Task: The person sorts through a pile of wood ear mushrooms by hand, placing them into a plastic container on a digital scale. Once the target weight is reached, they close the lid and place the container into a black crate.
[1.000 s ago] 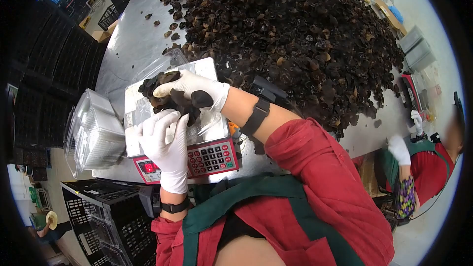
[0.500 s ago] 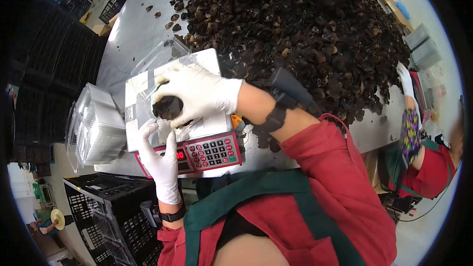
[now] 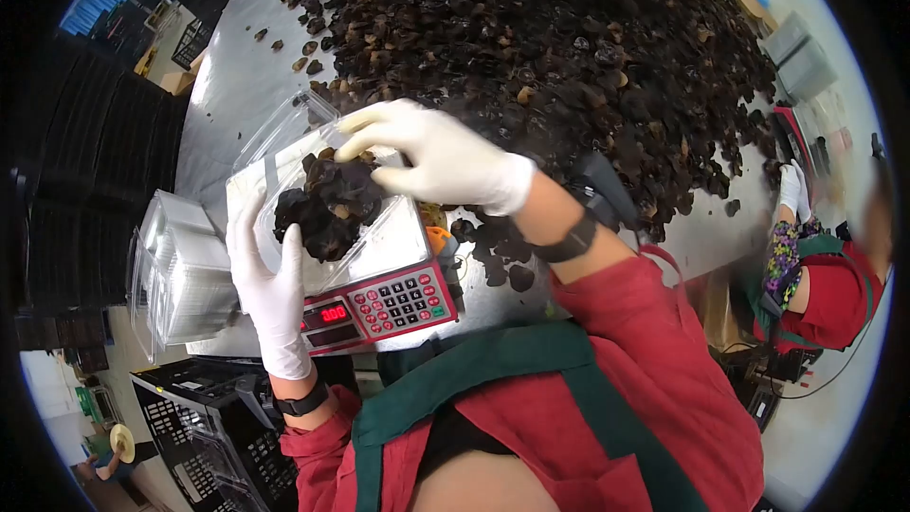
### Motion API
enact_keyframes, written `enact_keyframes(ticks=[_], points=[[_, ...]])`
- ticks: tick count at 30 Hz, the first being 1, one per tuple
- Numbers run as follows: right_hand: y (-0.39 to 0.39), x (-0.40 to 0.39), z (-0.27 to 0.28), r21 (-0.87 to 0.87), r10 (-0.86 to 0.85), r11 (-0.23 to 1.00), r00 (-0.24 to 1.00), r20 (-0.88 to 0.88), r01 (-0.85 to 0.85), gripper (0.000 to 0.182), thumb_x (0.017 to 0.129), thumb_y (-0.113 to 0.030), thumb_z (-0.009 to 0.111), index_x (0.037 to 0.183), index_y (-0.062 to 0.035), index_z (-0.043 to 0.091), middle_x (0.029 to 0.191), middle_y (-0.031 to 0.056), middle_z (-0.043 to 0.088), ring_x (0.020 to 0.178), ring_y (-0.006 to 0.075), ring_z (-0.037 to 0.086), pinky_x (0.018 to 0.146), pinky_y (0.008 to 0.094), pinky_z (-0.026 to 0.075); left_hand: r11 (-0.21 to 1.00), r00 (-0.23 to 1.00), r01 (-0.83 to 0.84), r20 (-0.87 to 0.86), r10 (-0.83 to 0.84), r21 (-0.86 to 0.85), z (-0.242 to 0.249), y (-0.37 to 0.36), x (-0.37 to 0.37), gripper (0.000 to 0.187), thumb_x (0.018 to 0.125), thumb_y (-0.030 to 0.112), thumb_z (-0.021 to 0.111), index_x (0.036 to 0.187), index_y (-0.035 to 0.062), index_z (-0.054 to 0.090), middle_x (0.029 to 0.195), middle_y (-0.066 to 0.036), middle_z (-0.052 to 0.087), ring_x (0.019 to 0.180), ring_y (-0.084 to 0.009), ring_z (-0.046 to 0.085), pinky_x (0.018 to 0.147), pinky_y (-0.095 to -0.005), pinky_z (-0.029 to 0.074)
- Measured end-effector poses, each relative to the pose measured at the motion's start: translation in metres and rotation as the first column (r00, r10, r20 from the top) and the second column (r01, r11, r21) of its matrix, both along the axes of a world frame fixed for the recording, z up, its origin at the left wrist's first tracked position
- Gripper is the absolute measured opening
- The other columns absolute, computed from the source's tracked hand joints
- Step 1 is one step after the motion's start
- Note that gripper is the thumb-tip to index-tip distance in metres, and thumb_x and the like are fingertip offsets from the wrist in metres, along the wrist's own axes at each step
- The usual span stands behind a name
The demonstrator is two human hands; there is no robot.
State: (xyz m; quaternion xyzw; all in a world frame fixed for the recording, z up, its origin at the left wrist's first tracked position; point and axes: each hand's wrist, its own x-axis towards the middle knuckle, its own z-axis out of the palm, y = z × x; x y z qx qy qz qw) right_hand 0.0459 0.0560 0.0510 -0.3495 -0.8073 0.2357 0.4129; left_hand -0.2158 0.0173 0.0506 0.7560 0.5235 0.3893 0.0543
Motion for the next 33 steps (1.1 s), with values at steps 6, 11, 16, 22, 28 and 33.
enact_keyframes(ticks=[6, 11, 16, 22, 28, 33], points=[[-0.093, 0.108, -0.017, -0.088, -0.502, 0.839, 0.826, 0.257, 0.537, 0.046, 0.079, -0.012, 0.071, 0.124, -0.0107, 0.065, 0.135, 0.0117, 0.058, 0.127, 0.0312, 0.052, 0.108, 0.0402, 0.043, 0.97, 0.974, 0.179, -0.11, -0.198, -0.163, -0.001, -0.001, 0.005, 0.046, 0.078, 0.002, 0.071, 0.124, 0.0062, 0.064, 0.133, -0.015, 0.058, 0.126, -0.0326, 0.053, 0.106, -0.0419, 0.042], [-0.176, 0.125, -0.046, -0.015, -0.632, 0.714, 0.654, 0.416, 0.7, 0.06, 0.074, -0.019, 0.078, 0.13, -0.0115, 0.061, 0.137, 0.0132, 0.054, 0.124, 0.0349, 0.05, 0.105, 0.042, 0.043, 0.966, 0.977, 0.173, -0.093, -0.194, -0.191, -0.006, -0.003, 0.008, 0.031, 0.08, -0.007, 0.066, 0.108, 0.0048, 0.067, 0.124, -0.012, 0.06, 0.12, -0.0305, 0.055, 0.105, -0.0402, 0.042], [-0.182, 0.078, -0.078, -0.089, -0.394, 0.866, 0.781, 0.485, 0.492, 0.073, 0.07, -0.029, 0.08, 0.139, -0.0206, 0.056, 0.147, 0.0147, 0.047, 0.136, 0.0331, 0.043, 0.109, 0.0519, 0.035, 0.956, 0.987, 0.155, 0.001, -0.159, -0.251, -0.01, -0.01, 0.014, 0.024, 0.082, -0.004, 0.069, 0.104, 0.0045, 0.068, 0.122, -0.011, 0.06, 0.116, -0.0281, 0.058, 0.101, -0.0375, 0.045], [-0.144, 0.047, -0.117, 0.027, -0.378, 0.899, 0.741, 0.555, 0.438, 0.063, 0.072, -0.035, 0.078, 0.13, -0.0215, 0.059, 0.148, 0.0143, 0.046, 0.137, 0.0344, 0.042, 0.106, 0.0565, 0.036, 0.98, 0.986, 0.144, -0.061, -0.154, -0.139, -0.007, -0.019, 0.013, 0.02, 0.083, -0.003, 0.068, 0.102, 0.005, 0.069, 0.116, -0.011, 0.065, 0.113, -0.0268, 0.059, 0.101, -0.0366, 0.043], [-0.138, 0.065, -0.132, 0.261, -0.511, 0.859, 0.733, 0.45, 0.44, 0.022, 0.078, -0.017, 0.074, 0.1, -0.0148, 0.071, 0.113, 0.0027, 0.065, 0.091, 0.0201, 0.064, 0.064, 0.0302, 0.054, 0.996, 0.997, 0.037, -0.066, -0.043, -0.08, -0.014, -0.028, 0.007, 0.022, 0.087, -0.004, 0.065, 0.106, 0.0042, 0.068, 0.121, -0.011, 0.063, 0.118, -0.0276, 0.058, 0.105, -0.0382, 0.042], [-0.114, 0.066, -0.102, -0.027, -0.59, 0.808, 0.808, -0.007, 0.589, 0.022, 0.077, -0.005, 0.077, 0.098, -0.0075, 0.072, 0.097, 0.0077, 0.07, 0.086, 0.0258, 0.069, 0.074, 0.0325, 0.057, 0.998, 0.996, 0.029, -0.082, -0.024, 0.057, -0.016, -0.025, 0.0, 0.033, 0.08, -0.005, 0.068, 0.11, 0.0071, 0.069, 0.123, -0.01, 0.064, 0.108, -0.0271, 0.056, 0.095, -0.0368, 0.043]])
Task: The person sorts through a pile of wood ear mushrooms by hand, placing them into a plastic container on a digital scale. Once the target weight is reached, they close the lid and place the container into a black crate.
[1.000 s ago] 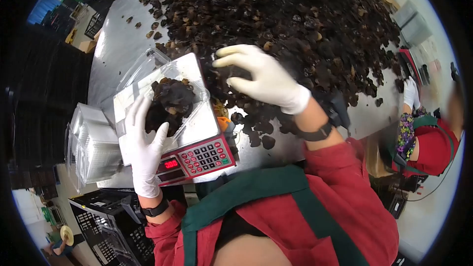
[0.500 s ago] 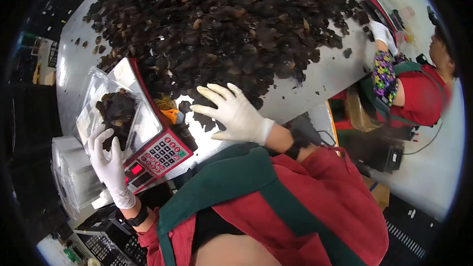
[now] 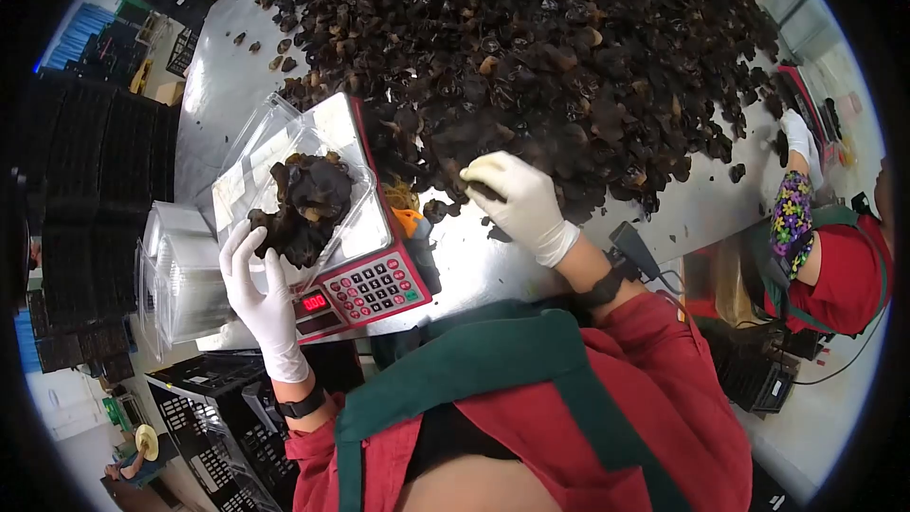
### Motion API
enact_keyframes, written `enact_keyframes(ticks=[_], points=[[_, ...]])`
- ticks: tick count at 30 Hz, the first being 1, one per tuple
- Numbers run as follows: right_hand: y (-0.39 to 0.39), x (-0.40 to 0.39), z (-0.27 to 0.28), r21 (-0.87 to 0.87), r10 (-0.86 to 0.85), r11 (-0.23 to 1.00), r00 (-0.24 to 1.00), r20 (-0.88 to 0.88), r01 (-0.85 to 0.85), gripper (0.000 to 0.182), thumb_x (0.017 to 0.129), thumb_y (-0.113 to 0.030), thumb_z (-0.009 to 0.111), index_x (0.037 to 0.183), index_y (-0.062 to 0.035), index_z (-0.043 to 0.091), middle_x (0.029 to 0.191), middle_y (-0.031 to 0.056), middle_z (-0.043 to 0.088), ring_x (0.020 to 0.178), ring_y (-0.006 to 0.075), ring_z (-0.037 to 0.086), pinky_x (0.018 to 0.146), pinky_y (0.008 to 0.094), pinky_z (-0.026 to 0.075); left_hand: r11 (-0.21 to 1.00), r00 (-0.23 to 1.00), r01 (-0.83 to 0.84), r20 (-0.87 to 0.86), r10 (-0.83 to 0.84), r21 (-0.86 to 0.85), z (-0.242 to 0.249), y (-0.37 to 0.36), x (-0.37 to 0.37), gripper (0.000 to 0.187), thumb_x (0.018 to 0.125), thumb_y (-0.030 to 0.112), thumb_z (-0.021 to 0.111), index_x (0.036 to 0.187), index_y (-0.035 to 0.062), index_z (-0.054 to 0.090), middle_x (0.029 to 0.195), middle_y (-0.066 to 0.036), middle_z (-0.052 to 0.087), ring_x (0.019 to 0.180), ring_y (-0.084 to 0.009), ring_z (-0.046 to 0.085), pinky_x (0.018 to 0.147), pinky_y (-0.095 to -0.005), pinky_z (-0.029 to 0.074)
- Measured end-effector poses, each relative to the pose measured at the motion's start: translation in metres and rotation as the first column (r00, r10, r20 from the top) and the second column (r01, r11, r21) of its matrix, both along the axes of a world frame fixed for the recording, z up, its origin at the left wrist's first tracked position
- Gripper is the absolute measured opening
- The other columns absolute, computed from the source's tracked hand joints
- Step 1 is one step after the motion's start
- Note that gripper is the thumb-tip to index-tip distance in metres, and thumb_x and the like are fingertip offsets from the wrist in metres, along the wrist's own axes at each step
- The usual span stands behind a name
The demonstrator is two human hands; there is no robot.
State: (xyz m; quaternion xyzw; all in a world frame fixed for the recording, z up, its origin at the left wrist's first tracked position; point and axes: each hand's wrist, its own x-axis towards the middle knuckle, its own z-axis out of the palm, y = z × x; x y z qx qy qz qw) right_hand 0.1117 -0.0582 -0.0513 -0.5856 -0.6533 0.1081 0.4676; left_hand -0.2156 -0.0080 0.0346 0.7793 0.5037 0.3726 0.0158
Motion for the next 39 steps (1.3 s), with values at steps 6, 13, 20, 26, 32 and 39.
enact_keyframes(ticks=[6, 13, 20, 26, 32, 39], points=[[0.028, 0.014, 0.044, -0.087, 0.028, 0.995, 0.984, -0.177, -0.044, 0.017, 0.083, -0.005, 0.073, 0.099, -0.0014, 0.071, 0.094, 0.0111, 0.07, 0.085, 0.0234, 0.07, 0.075, 0.03, 0.054, 0.994, 0.993, 0.022, 0.118, -0.009, -0.11, 0.0, 0.008, -0.004, 0.03, 0.083, -0.003, 0.067, 0.111, 0.0084, 0.069, 0.108, -0.007, 0.07, 0.105, -0.0258, 0.06, 0.094, -0.037, 0.045], [0.058, -0.016, 0.082, 0.011, 0.169, 0.985, 0.965, -0.202, -0.17, 0.015, 0.084, -0.003, 0.074, 0.099, -0.0019, 0.072, 0.088, 0.0082, 0.067, 0.076, 0.0156, 0.066, 0.069, 0.0271, 0.052, 0.985, 0.971, 0.168, -0.168, -0.17, -0.027, 0.038, 0.043, 0.035, 0.03, 0.085, 0.002, 0.068, 0.113, 0.0095, 0.069, 0.111, -0.007, 0.067, 0.103, -0.0283, 0.06, 0.099, -0.0399, 0.041], [0.063, -0.014, 0.073, -0.073, 0.128, 0.987, 0.973, -0.192, -0.144, 0.016, 0.083, -0.005, 0.074, 0.097, -0.0005, 0.07, 0.089, 0.0096, 0.067, 0.078, 0.0184, 0.067, 0.07, 0.0287, 0.052, 0.944, 0.921, 0.285, -0.225, -0.318, -0.168, 0.024, 0.048, 0.025, 0.033, 0.076, -0.008, 0.059, 0.1, 0.0118, 0.07, 0.102, -0.002, 0.07, 0.11, -0.0254, 0.06, 0.112, -0.047, 0.032], [0.065, -0.007, 0.065, -0.145, 0.108, 0.979, 0.968, -0.226, -0.143, 0.016, 0.08, -0.003, 0.073, 0.096, -0.0015, 0.068, 0.091, 0.0085, 0.067, 0.081, 0.018, 0.067, 0.073, 0.0284, 0.052, 0.943, 0.912, 0.269, -0.261, -0.315, -0.198, 0.041, 0.047, 0.032, 0.031, 0.065, -0.009, 0.058, 0.085, 0.0129, 0.067, 0.092, 0.0, 0.064, 0.105, -0.0218, 0.06, 0.116, -0.0492, 0.027], [0.067, -0.006, 0.063, -0.135, 0.13, 0.977, 0.96, -0.247, -0.167, 0.016, 0.079, 0.0, 0.073, 0.094, -0.0019, 0.068, 0.09, 0.0076, 0.067, 0.081, 0.0177, 0.066, 0.074, 0.0281, 0.052, 0.954, 0.915, 0.244, -0.287, -0.285, -0.172, 0.051, 0.065, 0.057, 0.019, 0.072, 0.001, 0.068, 0.087, 0.0127, 0.068, 0.091, -0.003, 0.058, 0.094, -0.0251, 0.056, 0.103, -0.0448, 0.034], [0.063, -0.003, 0.058, -0.104, 0.143, 0.978, 0.947, -0.287, -0.179, 0.017, 0.078, 0.001, 0.073, 0.094, -0.0018, 0.068, 0.089, 0.0073, 0.066, 0.08, 0.0172, 0.066, 0.073, 0.0274, 0.052, 0.921, 0.835, 0.161, -0.449, -0.319, -0.356, 0.038, 0.065, 0.078, 0.02, 0.075, 0.017, 0.078, 0.093, 0.0108, 0.073, 0.089, -0.007, 0.057, 0.092, -0.0271, 0.056, 0.095, -0.0429, 0.035]])
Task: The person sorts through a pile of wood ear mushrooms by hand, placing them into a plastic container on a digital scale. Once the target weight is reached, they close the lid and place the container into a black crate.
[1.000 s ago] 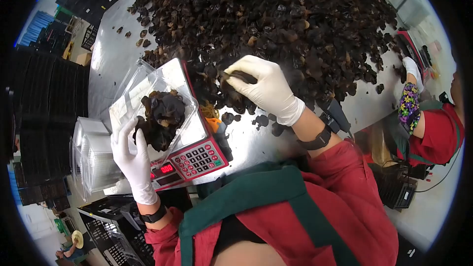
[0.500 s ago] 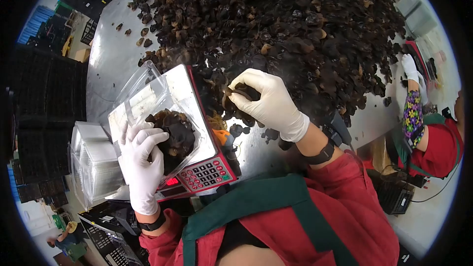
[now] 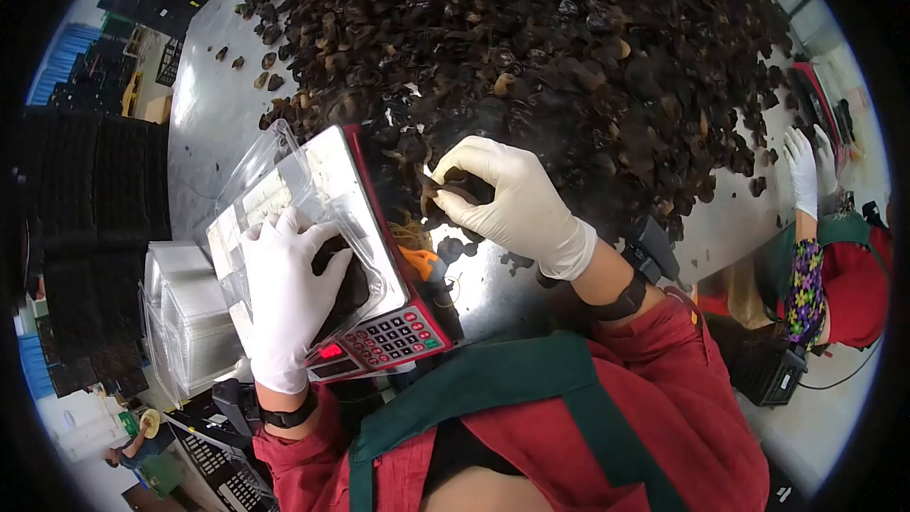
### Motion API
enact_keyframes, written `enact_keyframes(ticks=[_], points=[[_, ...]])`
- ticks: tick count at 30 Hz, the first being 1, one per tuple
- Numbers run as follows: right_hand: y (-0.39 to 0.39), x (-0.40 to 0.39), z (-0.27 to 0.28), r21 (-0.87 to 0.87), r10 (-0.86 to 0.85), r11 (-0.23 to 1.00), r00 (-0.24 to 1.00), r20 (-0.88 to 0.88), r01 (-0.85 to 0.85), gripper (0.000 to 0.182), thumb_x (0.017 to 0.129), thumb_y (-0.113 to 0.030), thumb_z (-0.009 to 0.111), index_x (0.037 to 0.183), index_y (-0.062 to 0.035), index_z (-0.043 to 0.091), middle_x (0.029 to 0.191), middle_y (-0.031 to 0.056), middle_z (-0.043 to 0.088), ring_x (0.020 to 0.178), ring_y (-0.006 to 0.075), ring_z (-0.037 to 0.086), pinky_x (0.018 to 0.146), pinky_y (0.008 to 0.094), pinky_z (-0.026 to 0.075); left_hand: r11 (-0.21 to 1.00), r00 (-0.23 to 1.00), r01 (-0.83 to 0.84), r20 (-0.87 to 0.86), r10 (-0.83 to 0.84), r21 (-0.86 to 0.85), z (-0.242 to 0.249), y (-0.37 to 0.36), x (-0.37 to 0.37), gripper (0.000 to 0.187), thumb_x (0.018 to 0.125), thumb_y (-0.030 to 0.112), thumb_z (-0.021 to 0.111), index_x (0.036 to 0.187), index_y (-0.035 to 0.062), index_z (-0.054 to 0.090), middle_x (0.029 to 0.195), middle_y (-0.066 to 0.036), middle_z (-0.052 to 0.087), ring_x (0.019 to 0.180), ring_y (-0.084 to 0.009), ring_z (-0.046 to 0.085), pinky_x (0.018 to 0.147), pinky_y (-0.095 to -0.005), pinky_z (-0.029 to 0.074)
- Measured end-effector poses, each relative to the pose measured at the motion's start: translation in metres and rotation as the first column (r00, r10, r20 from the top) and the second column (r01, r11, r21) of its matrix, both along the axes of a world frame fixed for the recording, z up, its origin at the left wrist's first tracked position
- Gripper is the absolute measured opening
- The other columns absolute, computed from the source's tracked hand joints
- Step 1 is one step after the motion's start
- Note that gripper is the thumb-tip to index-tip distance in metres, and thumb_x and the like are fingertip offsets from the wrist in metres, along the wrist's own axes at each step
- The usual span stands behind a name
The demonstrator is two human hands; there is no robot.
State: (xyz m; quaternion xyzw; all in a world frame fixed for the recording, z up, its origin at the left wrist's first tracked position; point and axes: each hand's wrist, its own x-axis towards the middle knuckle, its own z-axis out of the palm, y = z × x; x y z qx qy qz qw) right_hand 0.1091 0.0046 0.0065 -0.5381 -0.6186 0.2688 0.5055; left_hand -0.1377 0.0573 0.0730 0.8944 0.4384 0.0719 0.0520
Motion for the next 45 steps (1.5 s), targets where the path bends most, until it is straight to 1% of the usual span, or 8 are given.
enact_keyframes(ticks=[9, 22, 26, 28, 31, 36, 39, 45], points=[[-0.002, -0.015, 0.025, 0.022, 0.061, 0.998, 0.997, -0.054, -0.06, 0.015, 0.079, 0.004, 0.071, 0.094, 0.0009, 0.068, 0.092, 0.0092, 0.068, 0.081, 0.017, 0.066, 0.073, 0.028, 0.052, 0.998, 0.941, -0.056, 0.333, 0.059, -0.017, 0.001, -0.008, -0.017, 0.02, 0.072, 0.002, 0.08, 0.091, 0.0075, 0.073, 0.08, -0.004, 0.058, 0.077, -0.0192, 0.057, 0.08, -0.0329, 0.043], [0.011, -0.064, 0.053, 0.153, 0.158, 0.975, 0.987, 0.024, -0.16, 0.017, 0.081, 0.002, 0.071, 0.097, 0.0008, 0.068, 0.09, 0.0098, 0.067, 0.081, 0.0178, 0.067, 0.073, 0.0287, 0.053, 0.904, 0.551, -0.157, 0.725, 0.414, -0.397, -0.014, -0.012, -0.057, 0.009, 0.085, 0.004, 0.075, 0.095, 0.004, 0.075, 0.079, 0.003, 0.066, 0.071, -0.0049, 0.054, 0.069, -0.0214, 0.045], [0.012, -0.071, 0.054, 0.151, 0.159, 0.975, 0.987, 0.022, -0.161, 0.017, 0.081, 0.002, 0.071, 0.098, 0.0001, 0.068, 0.089, 0.0097, 0.067, 0.081, 0.0168, 0.067, 0.073, 0.0287, 0.053, 0.925, 0.585, -0.153, 0.722, 0.369, -0.348, -0.011, -0.01, -0.053, 0.01, 0.083, 0.005, 0.077, 0.093, 0.0053, 0.075, 0.074, 0.001, 0.065, 0.067, -0.008, 0.054, 0.067, -0.0244, 0.045], [0.015, -0.074, 0.054, 0.187, 0.151, 0.97, 0.988, 0.04, -0.156, 0.017, 0.081, 0.002, 0.071, 0.098, -0.0001, 0.068, 0.089, 0.0099, 0.067, 0.081, 0.0169, 0.067, 0.073, 0.0286, 0.053, 0.99, 0.838, -0.123, 0.527, 0.142, -0.071, -0.01, -0.008, -0.05, 0.011, 0.082, 0.007, 0.077, 0.092, 0.0067, 0.075, 0.072, -0.003, 0.062, 0.063, -0.0137, 0.053, 0.063, -0.0287, 0.044], [0.022, -0.085, 0.059, 0.233, 0.165, 0.958, 0.986, 0.024, -0.166, 0.017, 0.082, 0.002, 0.071, 0.098, -0.0005, 0.068, 0.089, 0.0103, 0.066, 0.08, 0.018, 0.067, 0.073, 0.0289, 0.053, 0.986, 0.927, -0.073, 0.375, 0.012, 0.148, -0.009, -0.013, -0.042, 0.024, 0.084, 0.007, 0.072, 0.109, 0.0095, 0.072, 0.083, -0.005, 0.064, 0.071, -0.0178, 0.057, 0.07, -0.032, 0.045], [0.035, -0.117, 0.062, 0.317, 0.216, 0.924, 0.976, 0.02, -0.211, 0.019, 0.08, -0.001, 0.074, 0.098, -0.0031, 0.068, 0.094, 0.0092, 0.068, 0.083, 0.0235, 0.068, 0.077, 0.0311, 0.054, 0.93, 0.528, -0.353, 0.798, 0.291, -0.106, 0.007, -0.019, -0.08, 0.028, 0.092, 0.001, 0.063, 0.119, 0.0041, 0.068, 0.1, -0.003, 0.067, 0.085, -0.0111, 0.059, 0.083, -0.0265, 0.047], [0.046, -0.14, 0.036, 0.389, 0.273, 0.81, 0.869, 0.413, -0.44, 0.03, 0.079, -0.018, 0.078, 0.106, -0.0103, 0.067, 0.109, 0.0052, 0.066, 0.098, 0.0251, 0.066, 0.084, 0.0366, 0.055, 0.881, 0.421, -0.409, 0.807, 0.414, -0.238, -0.005, -0.032, -0.1, 0.026, 0.093, -0.001, 0.061, 0.118, 0.0018, 0.067, 0.102, -0.003, 0.066, 0.092, -0.0108, 0.059, 0.089, -0.0269, 0.047], [0.044, -0.13, 0.048, 0.214, 0.331, 0.832, 0.768, 0.549, -0.512, 0.068, 0.069, -0.034, 0.081, 0.129, -0.0124, 0.058, 0.13, 0.0073, 0.058, 0.111, 0.0292, 0.062, 0.09, 0.0382, 0.054, 0.936, 0.67, -0.346, 0.679, 0.301, -0.074, -0.032, -0.062, -0.102, 0.032, 0.083, -0.001, 0.069, 0.114, 0.006, 0.068, 0.107, -0.008, 0.066, 0.101, -0.0243, 0.057, 0.095, -0.0348, 0.044]])
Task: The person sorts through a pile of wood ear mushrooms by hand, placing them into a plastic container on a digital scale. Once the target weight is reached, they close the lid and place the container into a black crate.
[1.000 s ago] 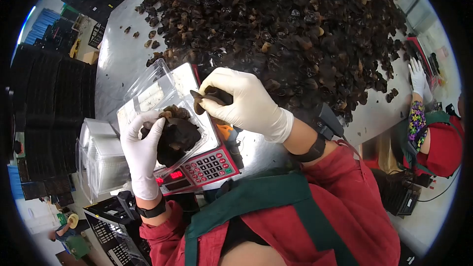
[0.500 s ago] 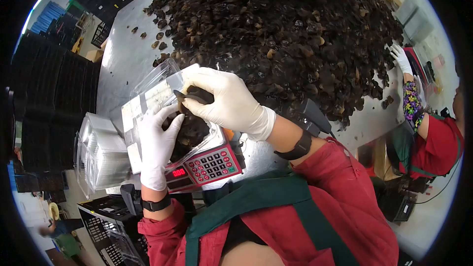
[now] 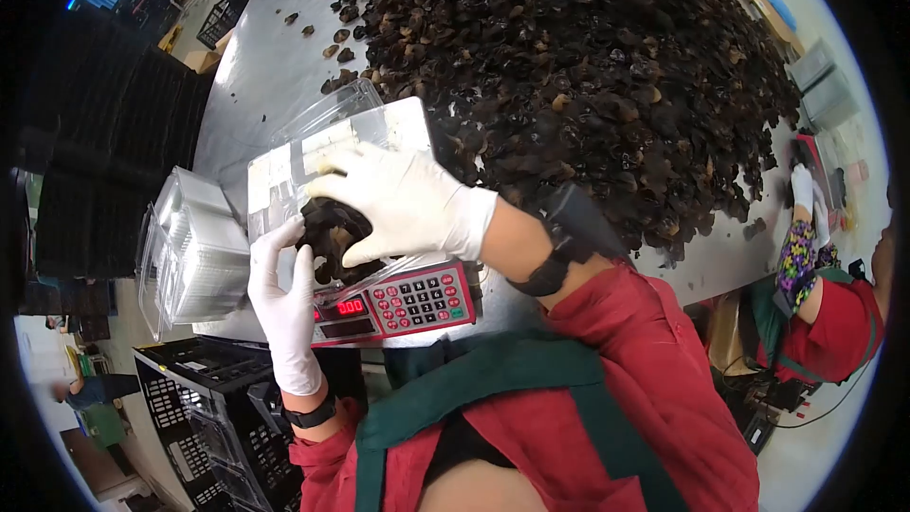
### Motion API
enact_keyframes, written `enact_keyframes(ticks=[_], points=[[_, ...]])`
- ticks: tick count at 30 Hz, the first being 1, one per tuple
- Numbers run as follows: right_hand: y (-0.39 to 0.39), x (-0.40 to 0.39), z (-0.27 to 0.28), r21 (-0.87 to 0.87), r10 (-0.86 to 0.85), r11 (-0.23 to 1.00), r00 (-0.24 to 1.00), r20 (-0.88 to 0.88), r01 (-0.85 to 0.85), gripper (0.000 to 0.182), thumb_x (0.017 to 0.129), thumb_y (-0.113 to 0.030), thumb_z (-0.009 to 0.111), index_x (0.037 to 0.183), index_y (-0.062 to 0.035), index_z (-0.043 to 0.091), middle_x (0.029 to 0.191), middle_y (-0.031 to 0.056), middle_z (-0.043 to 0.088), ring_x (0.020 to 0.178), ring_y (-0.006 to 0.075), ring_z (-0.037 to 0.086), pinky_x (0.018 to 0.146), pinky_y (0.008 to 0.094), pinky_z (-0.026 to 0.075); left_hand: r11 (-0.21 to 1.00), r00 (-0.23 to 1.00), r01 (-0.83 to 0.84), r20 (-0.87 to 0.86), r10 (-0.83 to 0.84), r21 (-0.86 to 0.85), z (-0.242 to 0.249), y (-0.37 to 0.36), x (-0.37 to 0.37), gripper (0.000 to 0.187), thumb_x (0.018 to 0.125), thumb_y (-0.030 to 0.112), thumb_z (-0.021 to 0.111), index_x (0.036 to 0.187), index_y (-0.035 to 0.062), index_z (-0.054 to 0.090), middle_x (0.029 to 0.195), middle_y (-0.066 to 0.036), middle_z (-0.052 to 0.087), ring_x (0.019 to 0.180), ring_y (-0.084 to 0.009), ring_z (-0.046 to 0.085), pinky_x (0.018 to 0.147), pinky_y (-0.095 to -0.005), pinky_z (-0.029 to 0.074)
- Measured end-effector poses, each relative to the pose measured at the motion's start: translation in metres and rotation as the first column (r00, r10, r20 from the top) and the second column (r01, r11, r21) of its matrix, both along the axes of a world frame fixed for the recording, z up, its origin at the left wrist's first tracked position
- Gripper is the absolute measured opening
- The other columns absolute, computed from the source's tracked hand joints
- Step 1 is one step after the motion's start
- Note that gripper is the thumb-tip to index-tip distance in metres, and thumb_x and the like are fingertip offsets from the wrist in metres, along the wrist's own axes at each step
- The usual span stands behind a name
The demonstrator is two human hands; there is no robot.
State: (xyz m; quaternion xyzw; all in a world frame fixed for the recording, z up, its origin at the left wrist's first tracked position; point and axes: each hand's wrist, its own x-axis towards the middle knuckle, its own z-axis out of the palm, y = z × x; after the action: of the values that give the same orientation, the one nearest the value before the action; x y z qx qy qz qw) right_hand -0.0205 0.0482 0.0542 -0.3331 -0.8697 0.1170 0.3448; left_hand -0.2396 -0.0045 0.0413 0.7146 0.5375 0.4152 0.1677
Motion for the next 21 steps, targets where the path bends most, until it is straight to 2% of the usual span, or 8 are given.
enact_keyframes(ticks=[5, 8, 9, 10, 13, 14, 17, 21], points=[[-0.001, 0.02, 0.003, -0.195, -0.051, 0.98, 0.991, -0.122, 0.027, 0.059, 0.077, -0.033, 0.078, 0.129, -0.0135, 0.058, 0.129, 0.0114, 0.059, 0.114, 0.0298, 0.063, 0.093, 0.0391, 0.054, 0.997, 0.999, 0.03, -0.033, -0.027, 0.072, -0.003, -0.004, -0.004, 0.035, 0.081, -0.002, 0.069, 0.115, 0.0068, 0.067, 0.106, -0.008, 0.065, 0.101, -0.0257, 0.056, 0.093, -0.0357, 0.044], [-0.007, 0.027, 0.007, -0.454, -0.207, 0.89, 0.924, -0.322, 0.041, 0.042, 0.08, -0.022, 0.077, 0.119, -0.0093, 0.066, 0.108, 0.0074, 0.066, 0.087, 0.0197, 0.062, 0.078, 0.0318, 0.051, 1.0, 0.991, -0.007, 0.132, 0.003, 0.031, 0.001, -0.005, -0.007, 0.037, 0.083, -0.005, 0.065, 0.118, 0.0043, 0.066, 0.111, -0.011, 0.063, 0.105, -0.0244, 0.059, 0.099, -0.0352, 0.044], [-0.014, 0.026, 0.017, -0.645, -0.345, 0.764, 0.861, -0.375, 0.025, 0.035, 0.082, -0.018, 0.077, 0.114, -0.0091, 0.07, 0.09, 0.0033, 0.065, 0.076, 0.012, 0.053, 0.07, 0.0277, 0.047, 1.0, 0.987, -0.019, 0.158, 0.015, 0.023, 0.003, -0.005, -0.009, 0.036, 0.084, -0.005, 0.064, 0.119, 0.0035, 0.065, 0.113, -0.01, 0.063, 0.108, -0.0233, 0.059, 0.101, -0.0345, 0.043], [-0.011, 0.028, 0.012, -0.699, -0.389, 0.714, 0.845, -0.368, 0.024, 0.031, 0.085, -0.016, 0.076, 0.115, -0.008, 0.071, 0.081, -0.0011, 0.062, 0.071, 0.0065, 0.051, 0.066, 0.0244, 0.045, 0.999, 0.983, -0.031, 0.182, 0.027, 0.015, 0.005, -0.004, -0.013, 0.035, 0.086, -0.005, 0.063, 0.12, 0.0027, 0.065, 0.115, -0.01, 0.063, 0.111, -0.0222, 0.059, 0.103, -0.0337, 0.042], [-0.009, 0.03, 0.003, -0.725, -0.435, 0.687, 0.768, -0.47, -0.054, 0.026, 0.091, -0.016, 0.074, 0.114, -0.0043, 0.071, 0.08, -0.0049, 0.062, 0.066, 0.0014, 0.05, 0.062, 0.0192, 0.042, 0.996, 0.953, -0.091, 0.289, 0.086, 0.004, 0.01, -0.002, -0.023, 0.031, 0.091, -0.005, 0.06, 0.121, 0.0008, 0.064, 0.118, -0.008, 0.063, 0.112, -0.0186, 0.059, 0.104, -0.0322, 0.042], [-0.011, 0.03, 0.006, -0.738, -0.448, 0.654, 0.702, -0.554, -0.165, 0.023, 0.092, -0.015, 0.072, 0.112, -0.0049, 0.071, 0.084, -0.0036, 0.065, 0.067, 0.0016, 0.051, 0.06, 0.0179, 0.041, 0.993, 0.943, -0.12, 0.313, 0.114, -0.001, 0.016, -0.002, -0.026, 0.03, 0.092, -0.005, 0.059, 0.121, 0.0006, 0.064, 0.118, -0.008, 0.063, 0.111, -0.018, 0.059, 0.103, -0.0317, 0.042], [-0.015, 0.038, 0.009, -0.741, -0.489, 0.628, 0.619, -0.615, -0.239, 0.019, 0.095, -0.014, 0.068, 0.111, -0.0047, 0.07, 0.089, -0.0011, 0.069, 0.067, 0.0022, 0.053, 0.058, 0.0171, 0.04, 0.984, 0.947, -0.166, 0.288, 0.141, 0.066, 0.026, -0.003, -0.036, 0.028, 0.095, -0.003, 0.057, 0.122, -0.0011, 0.064, 0.12, -0.009, 0.064, 0.11, -0.0175, 0.061, 0.101, -0.0317, 0.045], [-0.022, 0.05, 0.002, -0.728, -0.491, 0.658, 0.625, -0.607, -0.191, 0.022, 0.096, -0.013, 0.064, 0.113, 0.0006, 0.068, 0.09, -0.0009, 0.07, 0.062, -0.0002, 0.045, 0.054, 0.0177, 0.033, 0.974, 0.943, -0.212, 0.28, 0.181, 0.084, 0.037, -0.005, -0.041, 0.028, 0.095, 0.0, 0.06, 0.123, 0.0006, 0.065, 0.119, -0.009, 0.066, 0.111, -0.0172, 0.062, 0.103, -0.0325, 0.045]])
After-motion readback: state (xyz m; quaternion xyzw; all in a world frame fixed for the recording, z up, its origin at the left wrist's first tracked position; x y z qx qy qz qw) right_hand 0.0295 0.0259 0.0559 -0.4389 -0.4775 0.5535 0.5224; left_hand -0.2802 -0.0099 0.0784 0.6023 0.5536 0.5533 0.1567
